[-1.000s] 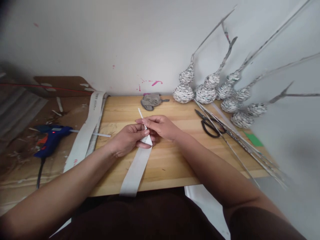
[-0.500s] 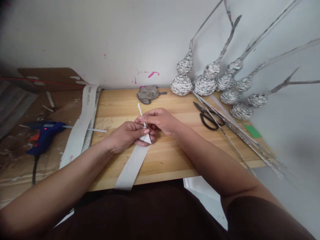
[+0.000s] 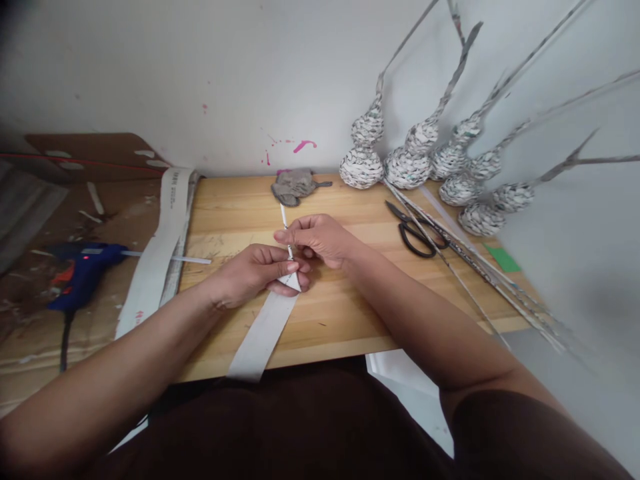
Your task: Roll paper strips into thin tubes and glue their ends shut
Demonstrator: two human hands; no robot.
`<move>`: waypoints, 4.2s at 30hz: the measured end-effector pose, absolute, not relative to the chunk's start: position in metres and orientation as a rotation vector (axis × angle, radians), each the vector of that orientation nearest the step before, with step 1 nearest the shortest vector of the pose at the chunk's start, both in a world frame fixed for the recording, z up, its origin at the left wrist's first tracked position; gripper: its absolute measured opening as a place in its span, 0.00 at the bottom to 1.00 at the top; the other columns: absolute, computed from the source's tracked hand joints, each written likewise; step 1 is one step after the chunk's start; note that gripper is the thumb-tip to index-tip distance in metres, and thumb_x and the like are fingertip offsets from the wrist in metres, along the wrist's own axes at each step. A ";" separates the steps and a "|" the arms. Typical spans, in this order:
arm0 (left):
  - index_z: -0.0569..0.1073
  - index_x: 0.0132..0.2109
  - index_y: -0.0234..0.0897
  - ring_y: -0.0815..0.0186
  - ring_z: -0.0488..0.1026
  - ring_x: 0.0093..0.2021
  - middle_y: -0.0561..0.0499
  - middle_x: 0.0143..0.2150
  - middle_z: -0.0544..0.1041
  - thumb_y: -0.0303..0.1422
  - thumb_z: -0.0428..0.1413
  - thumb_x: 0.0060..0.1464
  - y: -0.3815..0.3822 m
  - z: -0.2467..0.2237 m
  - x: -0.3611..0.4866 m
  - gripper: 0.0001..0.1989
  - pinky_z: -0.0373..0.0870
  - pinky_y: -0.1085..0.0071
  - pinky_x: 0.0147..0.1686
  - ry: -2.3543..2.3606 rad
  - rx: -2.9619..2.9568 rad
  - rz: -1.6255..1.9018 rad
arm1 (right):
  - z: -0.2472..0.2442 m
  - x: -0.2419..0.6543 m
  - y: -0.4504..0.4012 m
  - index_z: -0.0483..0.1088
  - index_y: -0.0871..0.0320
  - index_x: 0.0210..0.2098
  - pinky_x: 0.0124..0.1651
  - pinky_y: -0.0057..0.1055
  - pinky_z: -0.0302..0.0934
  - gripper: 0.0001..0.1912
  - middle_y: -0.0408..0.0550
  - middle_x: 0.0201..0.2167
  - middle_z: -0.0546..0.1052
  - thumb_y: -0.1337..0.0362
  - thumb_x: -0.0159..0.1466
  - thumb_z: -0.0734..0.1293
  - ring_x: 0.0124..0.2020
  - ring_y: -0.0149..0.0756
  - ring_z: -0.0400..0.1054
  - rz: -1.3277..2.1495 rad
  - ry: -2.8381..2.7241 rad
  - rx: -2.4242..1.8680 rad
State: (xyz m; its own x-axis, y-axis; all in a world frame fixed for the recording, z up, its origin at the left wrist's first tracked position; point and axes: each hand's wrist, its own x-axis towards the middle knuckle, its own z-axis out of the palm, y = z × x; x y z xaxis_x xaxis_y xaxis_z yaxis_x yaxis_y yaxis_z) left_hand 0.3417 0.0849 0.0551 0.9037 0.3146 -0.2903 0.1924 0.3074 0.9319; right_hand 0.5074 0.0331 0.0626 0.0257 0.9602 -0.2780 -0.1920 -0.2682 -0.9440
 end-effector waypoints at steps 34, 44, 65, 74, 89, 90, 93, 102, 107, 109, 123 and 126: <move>0.78 0.43 0.33 0.60 0.75 0.45 0.42 0.41 0.79 0.38 0.59 0.54 0.084 0.055 0.340 0.14 0.74 0.60 0.44 0.395 1.240 -0.071 | 0.068 0.517 0.033 0.74 0.64 0.30 0.17 0.22 0.43 0.13 0.39 0.17 0.67 0.58 0.55 0.72 0.16 0.20 0.52 1.475 -1.060 -1.241; 0.78 0.41 0.33 0.60 0.75 0.45 0.42 0.41 0.79 0.38 0.58 0.55 0.084 0.059 0.339 0.13 0.73 0.60 0.44 0.395 1.241 -0.073 | 0.067 0.515 0.032 0.73 0.64 0.29 0.17 0.22 0.42 0.14 0.39 0.16 0.66 0.57 0.55 0.72 0.16 0.20 0.52 1.456 -1.077 -1.260; 0.78 0.42 0.34 0.60 0.76 0.43 0.42 0.40 0.79 0.39 0.59 0.54 0.086 0.057 0.339 0.14 0.74 0.60 0.43 0.400 1.225 -0.071 | 0.068 0.513 0.033 0.71 0.63 0.25 0.17 0.21 0.43 0.15 0.37 0.16 0.64 0.57 0.51 0.75 0.16 0.20 0.51 1.407 -0.959 -1.262; 0.77 0.44 0.34 0.61 0.76 0.43 0.43 0.40 0.79 0.39 0.59 0.54 0.085 0.056 0.339 0.15 0.74 0.61 0.43 0.410 1.215 -0.097 | 0.067 0.515 0.033 0.74 0.64 0.28 0.17 0.21 0.43 0.16 0.40 0.18 0.67 0.56 0.52 0.74 0.17 0.21 0.53 1.470 -0.942 -1.231; 0.77 0.43 0.34 0.61 0.75 0.43 0.42 0.40 0.79 0.39 0.59 0.53 0.085 0.059 0.339 0.15 0.74 0.62 0.42 0.434 1.219 -0.093 | 0.072 0.515 0.031 0.75 0.63 0.32 0.17 0.22 0.42 0.16 0.40 0.19 0.68 0.55 0.55 0.72 0.17 0.21 0.53 1.463 -1.046 -1.231; 0.77 0.43 0.33 0.61 0.75 0.43 0.42 0.40 0.79 0.39 0.59 0.53 0.085 0.060 0.339 0.14 0.74 0.62 0.42 0.434 1.218 -0.087 | 0.072 0.514 0.031 0.75 0.64 0.33 0.17 0.22 0.42 0.16 0.40 0.19 0.68 0.55 0.55 0.72 0.17 0.21 0.52 1.471 -1.063 -1.231; 0.77 0.43 0.34 0.61 0.75 0.43 0.43 0.40 0.79 0.39 0.59 0.54 0.084 0.061 0.339 0.14 0.73 0.63 0.41 0.434 1.226 -0.096 | 0.072 0.514 0.032 0.72 0.63 0.25 0.16 0.21 0.40 0.14 0.38 0.17 0.65 0.58 0.51 0.75 0.16 0.20 0.51 1.373 -0.972 -1.259; 0.78 0.43 0.33 0.60 0.76 0.43 0.42 0.39 0.79 0.40 0.59 0.54 0.083 0.062 0.338 0.15 0.74 0.63 0.41 0.414 1.233 -0.099 | 0.072 0.515 0.032 0.74 0.64 0.28 0.16 0.21 0.42 0.14 0.41 0.19 0.67 0.57 0.52 0.74 0.18 0.21 0.53 1.420 -0.963 -1.246; 0.78 0.43 0.34 0.60 0.76 0.42 0.42 0.39 0.79 0.41 0.59 0.54 0.084 0.062 0.338 0.15 0.73 0.62 0.41 0.405 1.249 -0.103 | 0.071 0.516 0.032 0.75 0.63 0.30 0.17 0.21 0.44 0.15 0.41 0.20 0.68 0.55 0.54 0.73 0.18 0.21 0.55 1.435 -0.978 -1.216; 0.78 0.43 0.33 0.60 0.76 0.42 0.42 0.39 0.79 0.40 0.59 0.54 0.085 0.061 0.338 0.15 0.73 0.61 0.42 0.401 1.245 -0.087 | 0.071 0.517 0.031 0.76 0.64 0.34 0.17 0.21 0.45 0.16 0.42 0.21 0.70 0.56 0.56 0.71 0.18 0.21 0.55 1.499 -1.051 -1.202; 0.77 0.44 0.33 0.61 0.76 0.41 0.42 0.38 0.79 0.41 0.59 0.53 0.087 0.062 0.338 0.16 0.74 0.61 0.42 0.370 1.241 -0.077 | 0.063 0.511 0.032 0.73 0.63 0.25 0.17 0.22 0.39 0.15 0.39 0.16 0.66 0.56 0.51 0.74 0.15 0.20 0.50 1.434 -0.979 -1.243; 0.77 0.43 0.32 0.61 0.76 0.40 0.42 0.38 0.79 0.41 0.60 0.53 0.089 0.060 0.339 0.16 0.74 0.61 0.41 0.367 1.218 -0.062 | 0.060 0.512 0.038 0.74 0.62 0.28 0.18 0.23 0.43 0.20 0.43 0.20 0.70 0.48 0.55 0.69 0.18 0.24 0.55 1.257 -0.995 -1.322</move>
State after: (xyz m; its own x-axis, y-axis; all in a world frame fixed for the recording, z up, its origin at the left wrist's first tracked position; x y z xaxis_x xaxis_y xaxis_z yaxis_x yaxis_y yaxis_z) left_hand 0.3385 0.0891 0.0600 0.9396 0.1488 -0.3084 0.2413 0.3515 0.9046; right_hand 0.5121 0.0381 0.0602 0.1153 0.9814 -0.1535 -0.0762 -0.1453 -0.9865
